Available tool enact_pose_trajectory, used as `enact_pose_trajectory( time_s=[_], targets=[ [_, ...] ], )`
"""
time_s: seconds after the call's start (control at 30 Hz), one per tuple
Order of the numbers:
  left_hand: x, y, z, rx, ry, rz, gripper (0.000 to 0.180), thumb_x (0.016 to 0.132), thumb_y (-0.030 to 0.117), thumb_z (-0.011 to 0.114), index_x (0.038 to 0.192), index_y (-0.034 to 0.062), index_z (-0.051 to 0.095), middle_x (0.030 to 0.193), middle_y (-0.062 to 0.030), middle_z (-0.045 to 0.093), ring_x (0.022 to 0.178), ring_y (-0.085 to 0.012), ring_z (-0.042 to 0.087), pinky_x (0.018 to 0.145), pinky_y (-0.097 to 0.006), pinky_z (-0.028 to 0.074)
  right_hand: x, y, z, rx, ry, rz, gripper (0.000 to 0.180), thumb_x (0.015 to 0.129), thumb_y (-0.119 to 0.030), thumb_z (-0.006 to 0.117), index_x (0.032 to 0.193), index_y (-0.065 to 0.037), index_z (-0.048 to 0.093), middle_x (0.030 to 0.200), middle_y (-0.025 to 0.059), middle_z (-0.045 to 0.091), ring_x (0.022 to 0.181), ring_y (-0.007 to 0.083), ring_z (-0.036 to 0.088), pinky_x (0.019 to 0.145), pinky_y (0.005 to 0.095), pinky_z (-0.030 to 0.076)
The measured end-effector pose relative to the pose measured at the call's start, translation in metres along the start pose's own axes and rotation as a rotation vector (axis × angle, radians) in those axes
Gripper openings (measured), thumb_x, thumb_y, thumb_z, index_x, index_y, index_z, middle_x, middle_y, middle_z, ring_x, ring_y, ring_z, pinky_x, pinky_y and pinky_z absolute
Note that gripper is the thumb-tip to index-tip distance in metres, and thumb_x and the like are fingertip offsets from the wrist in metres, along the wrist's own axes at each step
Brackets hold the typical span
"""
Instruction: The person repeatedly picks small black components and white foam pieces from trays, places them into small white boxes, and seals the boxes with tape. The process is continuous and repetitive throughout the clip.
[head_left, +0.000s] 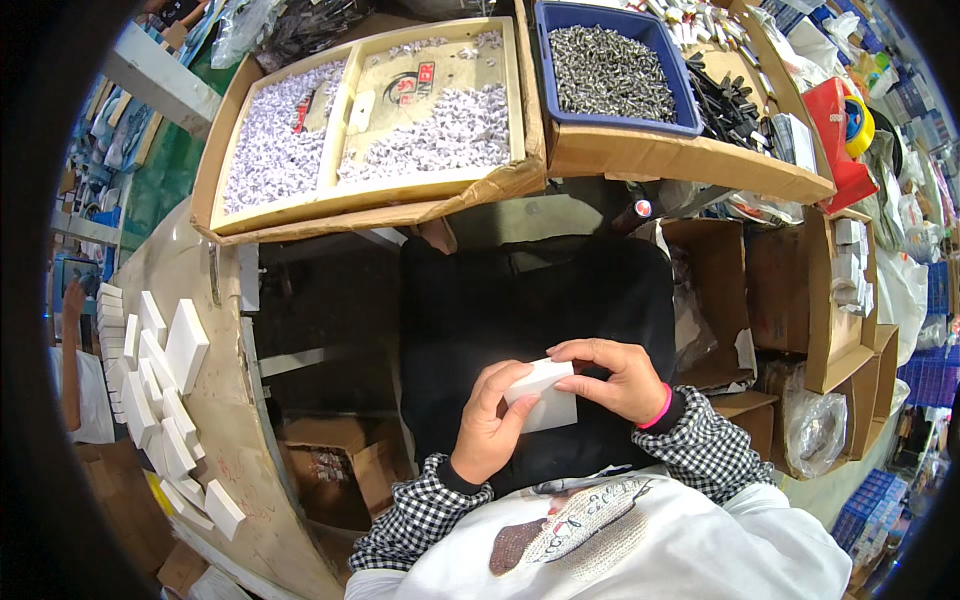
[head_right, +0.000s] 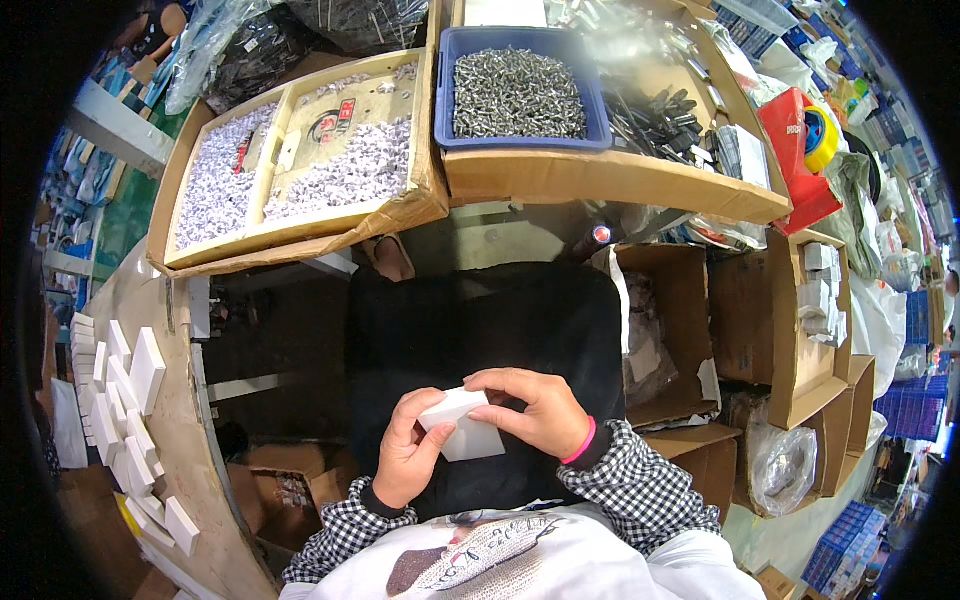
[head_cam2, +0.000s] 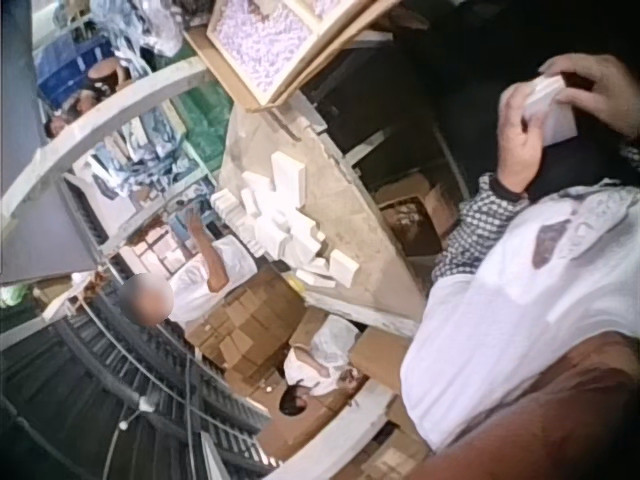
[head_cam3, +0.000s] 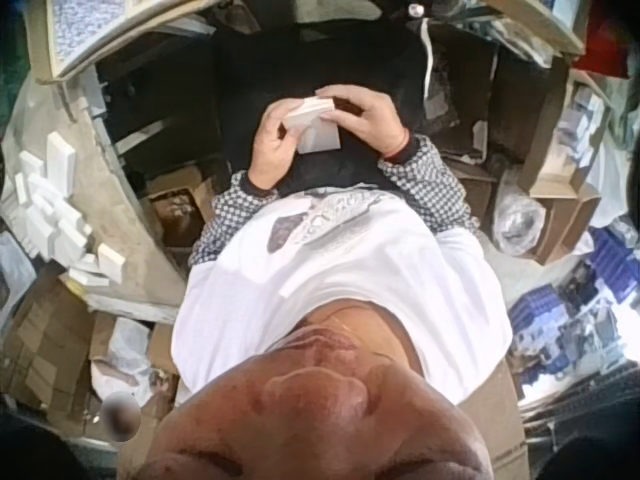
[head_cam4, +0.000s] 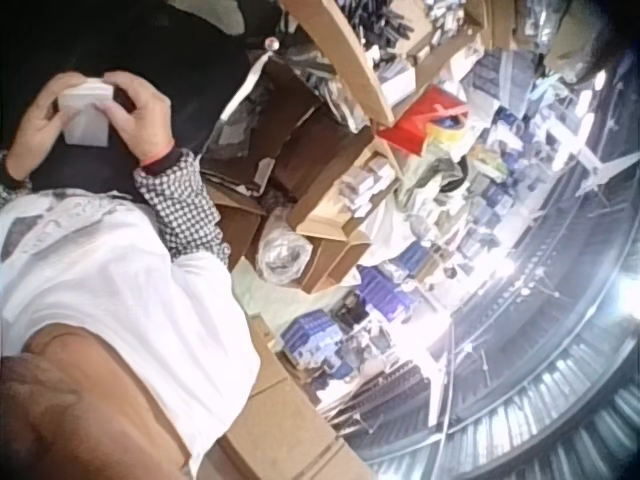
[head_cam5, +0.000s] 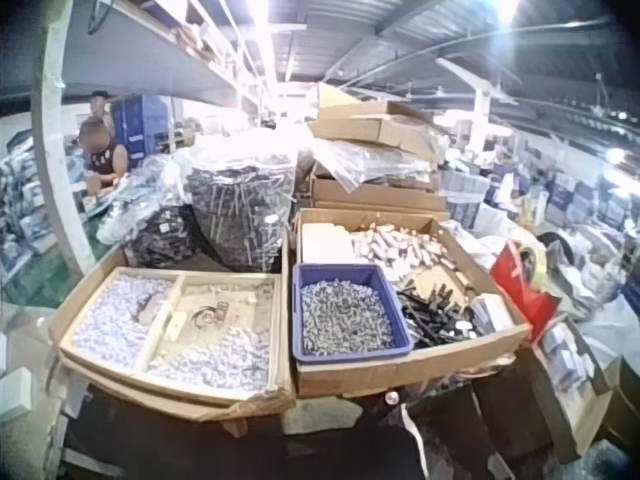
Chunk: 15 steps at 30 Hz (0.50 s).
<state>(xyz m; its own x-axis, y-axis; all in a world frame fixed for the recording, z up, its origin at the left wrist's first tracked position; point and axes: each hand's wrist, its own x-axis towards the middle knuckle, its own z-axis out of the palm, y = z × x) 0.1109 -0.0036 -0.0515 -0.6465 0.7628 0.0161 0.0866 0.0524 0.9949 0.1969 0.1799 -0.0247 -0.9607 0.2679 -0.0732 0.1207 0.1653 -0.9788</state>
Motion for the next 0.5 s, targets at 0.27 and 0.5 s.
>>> enact_pose_trajectory(
  time_s=[0.27,0.5],
  targets=[
    [0.0,-0.021,-0.006,-0.164,-0.061,-0.149,0.035,0.089,0.001,0.056,0.122,0.0069,0.047,0.117,-0.0116,0.055,0.104,-0.0188,0.055,0.088,-0.028,0.046,0.0,0.025,0.012,-0.007,0.049,0.054,0.027,0.081,-0.012,0.069,0.106,-0.002,0.065,0.096,0.0108,0.068,0.082,0.016,0.067,0.073,0.0257,0.054],
    [-0.007,-0.028,-0.001,-0.237,-0.018,-0.111,0.034,0.087,-0.001,0.057,0.12,0.0062,0.049,0.115,-0.0107,0.056,0.105,-0.0167,0.055,0.089,-0.027,0.045,-0.004,0.027,0.017,0.105,0.07,0.086,0.023,0.082,-0.01,0.068,0.103,0.0,0.066,0.094,0.0101,0.068,0.083,0.0142,0.066,0.074,0.0249,0.053]
  ],
)
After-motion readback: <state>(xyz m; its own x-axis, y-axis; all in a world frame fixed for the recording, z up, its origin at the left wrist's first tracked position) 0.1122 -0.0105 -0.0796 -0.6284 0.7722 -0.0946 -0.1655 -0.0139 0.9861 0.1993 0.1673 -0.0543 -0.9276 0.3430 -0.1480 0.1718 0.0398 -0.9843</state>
